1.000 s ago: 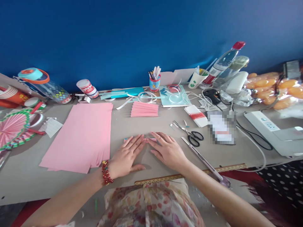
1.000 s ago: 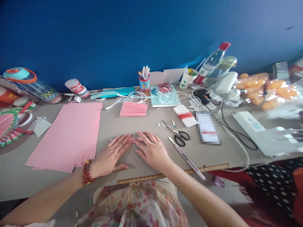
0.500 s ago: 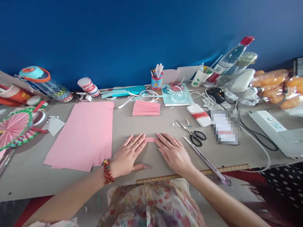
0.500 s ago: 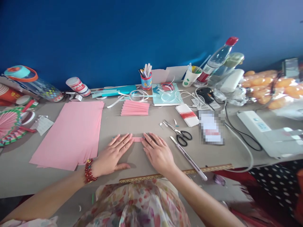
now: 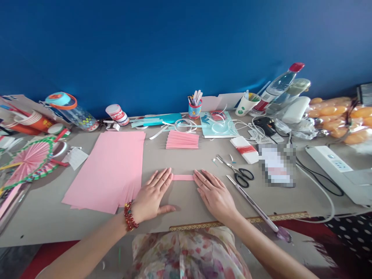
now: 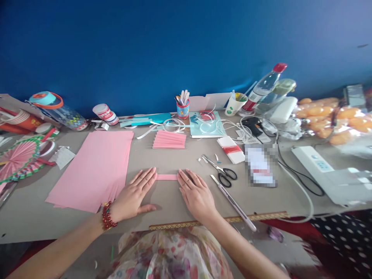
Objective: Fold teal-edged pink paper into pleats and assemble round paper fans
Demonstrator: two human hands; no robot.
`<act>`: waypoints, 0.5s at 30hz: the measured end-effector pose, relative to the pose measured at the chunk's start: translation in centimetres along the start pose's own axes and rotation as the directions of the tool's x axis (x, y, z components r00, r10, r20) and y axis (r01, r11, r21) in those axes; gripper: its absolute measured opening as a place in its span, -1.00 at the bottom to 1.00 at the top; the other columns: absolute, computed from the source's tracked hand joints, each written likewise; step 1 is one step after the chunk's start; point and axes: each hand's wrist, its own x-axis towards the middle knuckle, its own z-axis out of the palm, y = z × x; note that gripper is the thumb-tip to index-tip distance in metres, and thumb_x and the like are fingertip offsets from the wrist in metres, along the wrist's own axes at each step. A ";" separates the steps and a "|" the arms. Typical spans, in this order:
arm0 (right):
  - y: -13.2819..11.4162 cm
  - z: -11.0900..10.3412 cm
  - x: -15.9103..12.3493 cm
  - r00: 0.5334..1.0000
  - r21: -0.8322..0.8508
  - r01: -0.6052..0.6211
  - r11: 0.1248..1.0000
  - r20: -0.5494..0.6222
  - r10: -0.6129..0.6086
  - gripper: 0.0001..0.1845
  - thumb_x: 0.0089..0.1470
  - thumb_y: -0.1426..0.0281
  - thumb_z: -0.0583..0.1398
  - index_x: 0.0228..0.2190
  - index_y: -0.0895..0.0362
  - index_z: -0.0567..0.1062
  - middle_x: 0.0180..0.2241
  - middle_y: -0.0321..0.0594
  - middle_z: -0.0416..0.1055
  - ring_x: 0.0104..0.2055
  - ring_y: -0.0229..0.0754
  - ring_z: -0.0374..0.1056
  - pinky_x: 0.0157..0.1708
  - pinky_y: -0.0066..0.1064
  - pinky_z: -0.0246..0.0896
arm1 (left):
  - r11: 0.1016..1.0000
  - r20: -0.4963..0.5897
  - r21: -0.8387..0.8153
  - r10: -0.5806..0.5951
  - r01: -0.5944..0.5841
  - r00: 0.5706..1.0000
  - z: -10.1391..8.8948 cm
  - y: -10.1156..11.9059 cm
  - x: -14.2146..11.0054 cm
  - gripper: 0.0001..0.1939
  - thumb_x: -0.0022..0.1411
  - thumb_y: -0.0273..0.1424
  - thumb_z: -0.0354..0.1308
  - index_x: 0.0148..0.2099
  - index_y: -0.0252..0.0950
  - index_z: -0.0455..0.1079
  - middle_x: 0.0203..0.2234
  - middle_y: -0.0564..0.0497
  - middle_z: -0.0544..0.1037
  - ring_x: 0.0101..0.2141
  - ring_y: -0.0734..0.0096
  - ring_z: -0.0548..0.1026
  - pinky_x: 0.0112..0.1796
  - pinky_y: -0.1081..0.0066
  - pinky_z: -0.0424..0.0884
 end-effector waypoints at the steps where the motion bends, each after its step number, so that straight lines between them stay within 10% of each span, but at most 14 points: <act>1: 0.1 -0.1 0.1 1.000 0.001 0.000 1.000 -0.005 0.000 -0.49 0.32 0.39 -0.02 0.26 0.05 0.21 0.28 -0.22 0.17 0.33 -0.01 0.04 0.21 -0.05 0.10 | 1.000 0.000 -0.013 0.010 -0.010 1.000 -0.1 -0.1 0.0 0.03 0.23 0.21 -0.14 0.44 -0.40 -0.31 0.38 -0.26 -0.08 0.35 0.03 -0.05 0.30 0.05 -0.08; 10: 0.7 -1.5 2.4 1.000 0.084 0.019 0.996 -0.008 -0.018 -0.74 0.23 0.38 0.15 -0.05 0.05 0.49 0.07 -0.15 0.43 0.07 0.00 0.29 -0.01 -0.12 0.25 | 0.998 -0.087 0.037 -0.048 0.051 0.995 -0.1 -0.4 -0.4 -0.20 0.36 0.01 -0.10 0.44 -0.32 -0.23 0.36 -0.21 0.04 0.33 0.13 0.04 0.27 0.00 0.04; 15: 0.6 -1.3 3.8 0.999 0.114 0.031 0.993 -0.023 -0.028 -0.90 0.20 0.41 0.17 -0.24 0.10 0.49 -0.17 -0.14 0.45 -0.13 -0.07 0.32 -0.11 -0.21 0.27 | 0.995 -0.102 -0.047 -0.097 0.093 0.990 -0.7 -0.7 0.4 -0.52 0.42 -0.26 -0.06 0.32 -0.25 0.14 0.28 -0.12 0.24 0.27 0.20 0.18 0.22 0.03 0.19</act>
